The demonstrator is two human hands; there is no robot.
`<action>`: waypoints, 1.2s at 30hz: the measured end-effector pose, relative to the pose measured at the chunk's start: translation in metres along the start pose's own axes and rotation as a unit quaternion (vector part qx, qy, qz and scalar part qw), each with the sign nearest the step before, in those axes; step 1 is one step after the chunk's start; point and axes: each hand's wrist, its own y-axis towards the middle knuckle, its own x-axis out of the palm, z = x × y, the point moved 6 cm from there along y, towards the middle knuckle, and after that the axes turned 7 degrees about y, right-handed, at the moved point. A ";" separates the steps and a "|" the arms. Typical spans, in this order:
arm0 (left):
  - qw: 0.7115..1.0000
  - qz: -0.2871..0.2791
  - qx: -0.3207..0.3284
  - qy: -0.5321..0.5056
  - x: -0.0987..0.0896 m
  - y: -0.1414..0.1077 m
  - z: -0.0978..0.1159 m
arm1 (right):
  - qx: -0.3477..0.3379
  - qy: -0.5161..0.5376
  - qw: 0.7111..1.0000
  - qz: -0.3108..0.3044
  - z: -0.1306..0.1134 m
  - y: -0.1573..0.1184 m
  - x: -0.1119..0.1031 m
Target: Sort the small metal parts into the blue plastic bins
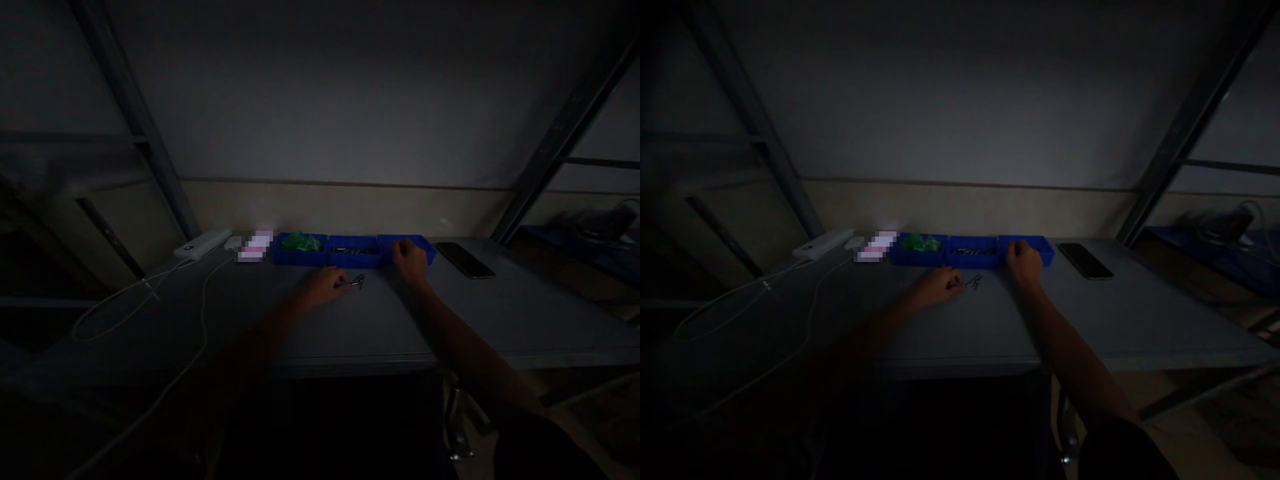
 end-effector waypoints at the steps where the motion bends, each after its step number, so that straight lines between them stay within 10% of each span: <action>1: 1.000 -0.008 0.005 0.010 0.002 0.000 0.001 | 0.028 -0.021 0.999 0.006 0.008 0.003 -0.001; 6: 0.998 -0.020 0.021 0.057 0.010 0.000 0.004 | 0.055 -0.033 0.997 -0.042 0.010 0.000 0.004; 15: 0.998 0.049 -0.032 -0.009 -0.005 0.006 -0.011 | -0.241 0.167 0.907 -0.302 -0.070 -0.052 0.036; 36: 0.975 0.162 -0.033 -0.152 -0.024 0.003 -0.009 | -0.285 0.129 0.913 -0.262 -0.076 -0.054 0.029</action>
